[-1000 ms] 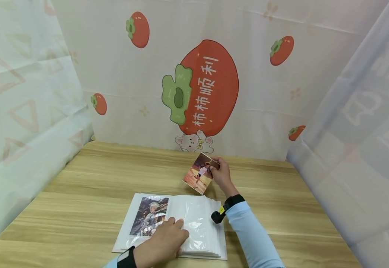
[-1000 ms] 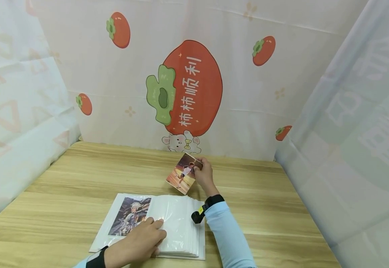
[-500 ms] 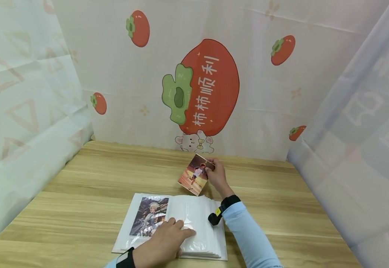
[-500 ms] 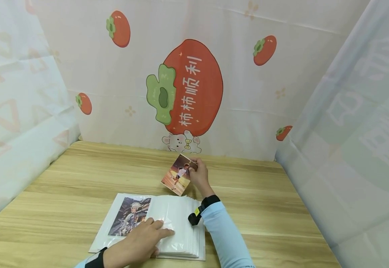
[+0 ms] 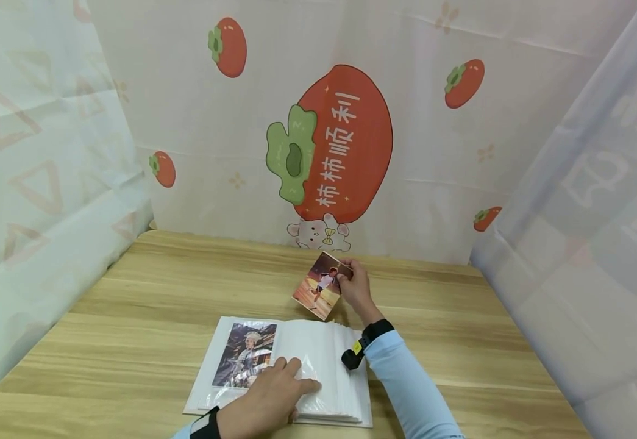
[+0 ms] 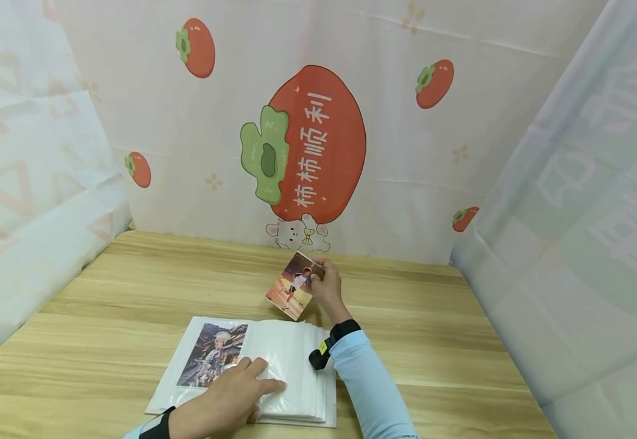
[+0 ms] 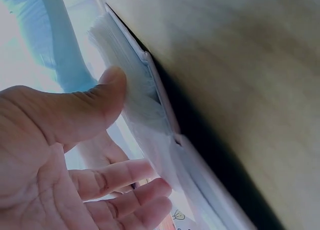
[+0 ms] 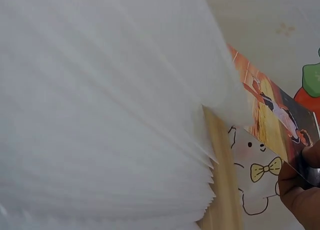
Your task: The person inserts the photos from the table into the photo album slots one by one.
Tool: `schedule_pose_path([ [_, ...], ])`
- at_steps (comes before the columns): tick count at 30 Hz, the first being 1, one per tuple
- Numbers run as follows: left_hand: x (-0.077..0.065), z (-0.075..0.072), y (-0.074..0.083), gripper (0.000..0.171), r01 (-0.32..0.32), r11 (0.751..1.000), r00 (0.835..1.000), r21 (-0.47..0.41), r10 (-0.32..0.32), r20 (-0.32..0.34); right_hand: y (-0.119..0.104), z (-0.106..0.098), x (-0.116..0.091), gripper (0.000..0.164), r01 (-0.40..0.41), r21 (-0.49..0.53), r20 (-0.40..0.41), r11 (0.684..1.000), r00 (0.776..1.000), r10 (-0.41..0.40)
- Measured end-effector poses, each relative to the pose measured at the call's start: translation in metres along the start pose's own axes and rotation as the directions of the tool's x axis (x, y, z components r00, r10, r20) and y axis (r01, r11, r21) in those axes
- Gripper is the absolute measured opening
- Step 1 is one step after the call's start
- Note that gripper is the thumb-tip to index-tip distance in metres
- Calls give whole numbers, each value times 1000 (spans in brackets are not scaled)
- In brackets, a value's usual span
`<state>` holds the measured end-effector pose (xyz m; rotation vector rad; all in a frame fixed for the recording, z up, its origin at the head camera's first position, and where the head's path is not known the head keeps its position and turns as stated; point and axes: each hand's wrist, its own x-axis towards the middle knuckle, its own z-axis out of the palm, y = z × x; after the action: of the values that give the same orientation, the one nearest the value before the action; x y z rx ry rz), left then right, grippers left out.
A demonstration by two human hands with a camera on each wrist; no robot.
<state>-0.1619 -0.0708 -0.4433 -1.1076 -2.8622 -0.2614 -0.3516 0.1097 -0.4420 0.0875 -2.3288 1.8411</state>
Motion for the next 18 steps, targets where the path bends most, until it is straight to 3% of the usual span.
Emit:
schedule_pose_path([
  [6,0,0,0,71,5,996,1000,-85,-4,5,-1,5,-2,33,4,0,19,1000,1000,-4],
  [18,2,-2,-1,69,14,996,999,-83,-11,34,2,3,-2,33,13,-6,53,1000,999,-13],
])
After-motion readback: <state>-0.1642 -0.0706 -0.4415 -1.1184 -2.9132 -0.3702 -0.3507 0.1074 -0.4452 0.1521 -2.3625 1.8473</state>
